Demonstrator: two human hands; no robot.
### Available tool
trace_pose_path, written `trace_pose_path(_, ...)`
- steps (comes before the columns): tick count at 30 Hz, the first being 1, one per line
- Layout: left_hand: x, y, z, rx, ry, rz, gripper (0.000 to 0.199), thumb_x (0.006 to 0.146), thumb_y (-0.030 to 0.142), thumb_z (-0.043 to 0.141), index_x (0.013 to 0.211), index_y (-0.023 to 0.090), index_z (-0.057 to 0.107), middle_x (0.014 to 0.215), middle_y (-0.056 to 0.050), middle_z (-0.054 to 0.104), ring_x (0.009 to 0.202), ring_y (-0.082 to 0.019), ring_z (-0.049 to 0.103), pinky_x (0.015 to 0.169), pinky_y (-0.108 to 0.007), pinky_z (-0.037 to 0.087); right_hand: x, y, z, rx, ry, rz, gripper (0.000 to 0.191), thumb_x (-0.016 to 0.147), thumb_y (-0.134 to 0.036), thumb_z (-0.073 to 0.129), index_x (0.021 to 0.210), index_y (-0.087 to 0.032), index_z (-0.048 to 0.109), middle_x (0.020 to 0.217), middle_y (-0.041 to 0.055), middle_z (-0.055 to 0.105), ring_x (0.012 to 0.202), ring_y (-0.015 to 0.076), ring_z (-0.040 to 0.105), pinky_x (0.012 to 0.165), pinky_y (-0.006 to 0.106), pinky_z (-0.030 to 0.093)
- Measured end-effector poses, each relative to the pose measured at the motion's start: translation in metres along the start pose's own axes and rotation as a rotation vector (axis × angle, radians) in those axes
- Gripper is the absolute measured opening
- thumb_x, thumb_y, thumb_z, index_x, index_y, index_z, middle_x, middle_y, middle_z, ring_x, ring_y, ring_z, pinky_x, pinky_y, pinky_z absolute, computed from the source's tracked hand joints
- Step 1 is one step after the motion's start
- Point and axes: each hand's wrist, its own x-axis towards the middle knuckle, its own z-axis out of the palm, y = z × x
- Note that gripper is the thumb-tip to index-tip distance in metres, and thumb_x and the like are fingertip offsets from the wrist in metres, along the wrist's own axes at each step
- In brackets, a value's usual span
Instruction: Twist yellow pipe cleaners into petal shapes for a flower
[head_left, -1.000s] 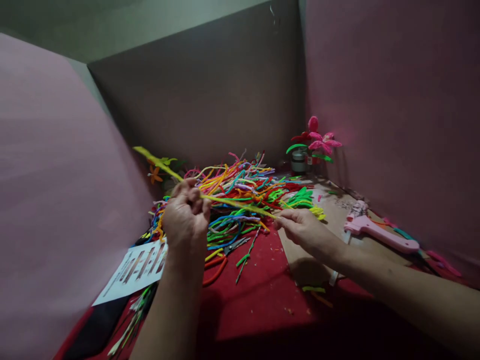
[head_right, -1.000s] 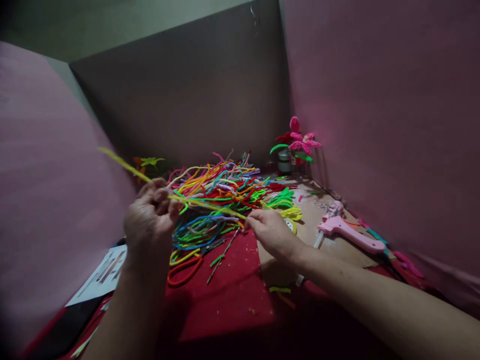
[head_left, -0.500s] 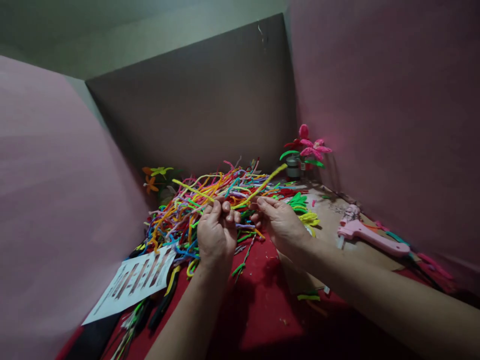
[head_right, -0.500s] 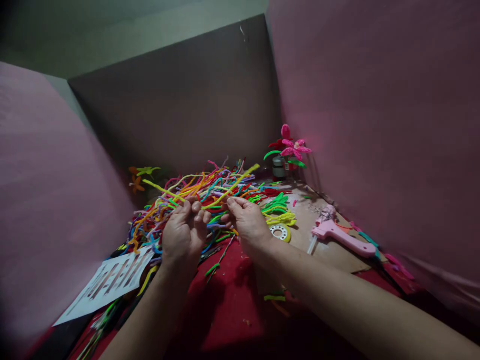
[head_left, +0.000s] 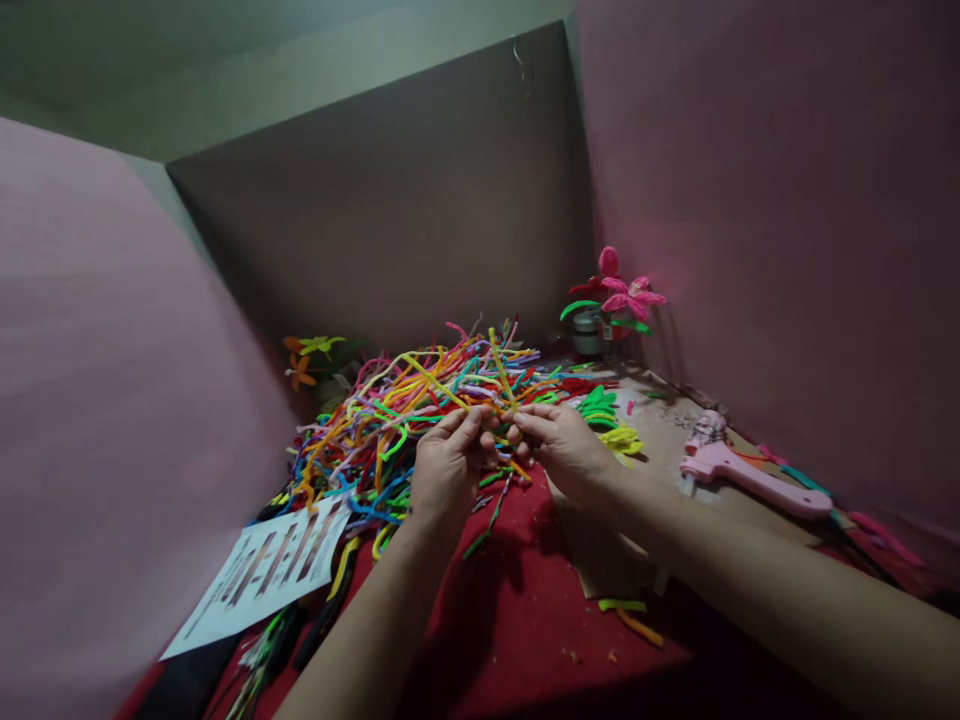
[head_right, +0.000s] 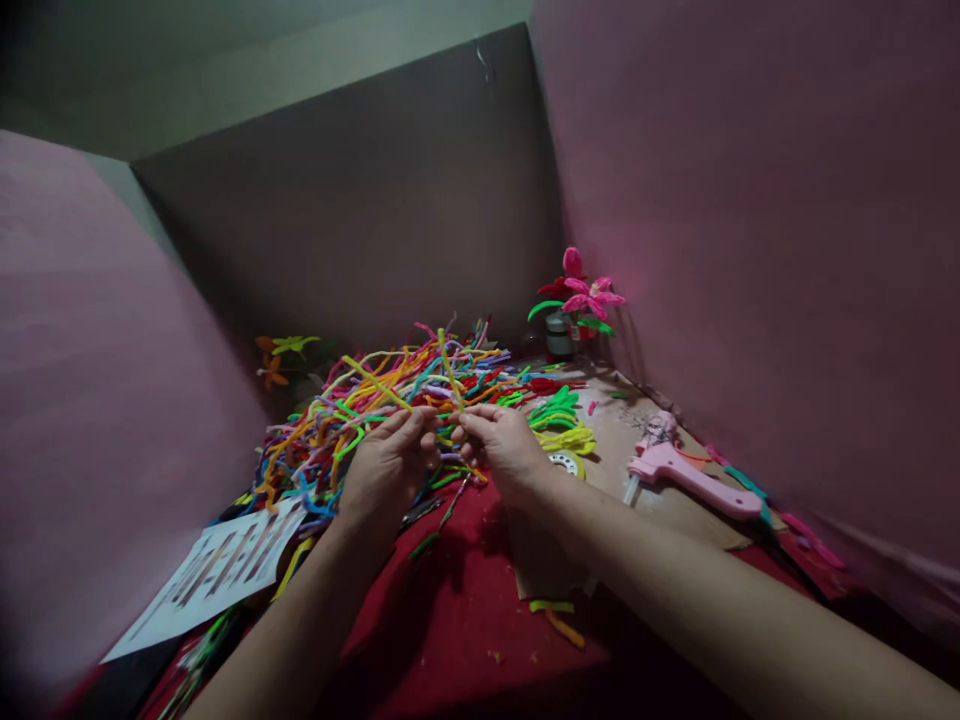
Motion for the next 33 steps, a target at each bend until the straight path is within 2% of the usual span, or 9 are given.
trace_pose_path(4, 0.006, -0.006, -0.002, 0.012, -0.044, 0.019, 0.015, 0.068, 0.023, 0.066, 0.076, 0.011, 0.062, 0.061, 0.002, 0.056, 0.044, -0.006, 0.048, 0.041, -0.019, 0.041, 0.002, 0.010, -0.008, -0.056, -0.013, -0.032, 0.018, 0.064, -0.026, 0.064, 0.074, -0.012, 0.060, 0.058, -0.0015, 0.059, 0.041, 0.0055, 0.049, 0.038, 0.017, 0.034)
trace_pose_path(9, 0.008, -0.014, -0.005, 0.005, -0.026, 0.025, 0.018, 0.068, 0.023, 0.066, 0.080, 0.012, 0.060, 0.064, 0.002, 0.055, 0.044, -0.005, 0.048, 0.043, -0.019, 0.042, 0.000, 0.015, -0.010, -0.087, -0.077, -0.005, 0.015, 0.062, -0.019, 0.060, 0.076, -0.014, 0.060, 0.058, -0.0023, 0.058, 0.040, 0.0070, 0.047, 0.038, 0.020, 0.036)
trace_pose_path(14, 0.008, -0.018, -0.009, 0.079, -0.075, -0.074, 0.027, 0.067, 0.029, 0.068, 0.085, 0.011, 0.061, 0.061, 0.003, 0.054, 0.042, -0.005, 0.047, 0.040, -0.018, 0.040, -0.004, 0.014, -0.008, -0.232, -0.081, 0.032, 0.011, 0.067, -0.024, 0.056, 0.065, -0.013, 0.058, 0.057, -0.0012, 0.057, 0.041, 0.0056, 0.045, 0.040, 0.019, 0.034)
trace_pose_path(18, 0.009, -0.023, -0.013, 0.074, -0.137, -0.128, 0.020, 0.071, 0.030, 0.065, 0.070, 0.010, 0.060, 0.051, 0.004, 0.049, 0.040, -0.005, 0.046, 0.038, -0.018, 0.039, -0.010, 0.011, -0.006, -0.322, -0.088, 0.045, 0.015, 0.068, -0.025, 0.054, 0.061, -0.012, 0.058, 0.054, -0.0006, 0.056, 0.041, 0.0056, 0.043, 0.039, 0.019, 0.031)
trace_pose_path(27, 0.008, -0.027, -0.017, 0.126, -0.196, -0.167, 0.023, 0.075, 0.030, 0.060, 0.067, 0.010, 0.059, 0.045, 0.005, 0.044, 0.037, -0.006, 0.045, 0.039, -0.019, 0.038, -0.010, 0.014, -0.010, -0.384, -0.109, 0.072, 0.018, 0.070, -0.024, 0.053, 0.056, -0.013, 0.055, 0.054, 0.0001, 0.055, 0.041, 0.0051, 0.041, 0.038, 0.018, 0.027)
trace_pose_path(33, 0.008, -0.029, -0.018, 0.163, -0.178, -0.208, 0.021, 0.074, 0.031, 0.061, 0.072, 0.010, 0.061, 0.042, 0.006, 0.042, 0.034, -0.006, 0.042, 0.036, -0.019, 0.036, -0.012, 0.017, -0.015, -0.444, -0.091, 0.090, 0.017, 0.072, -0.024, 0.051, 0.063, -0.012, 0.059, 0.053, -0.0007, 0.053, 0.041, 0.0056, 0.041, 0.038, 0.018, 0.027)
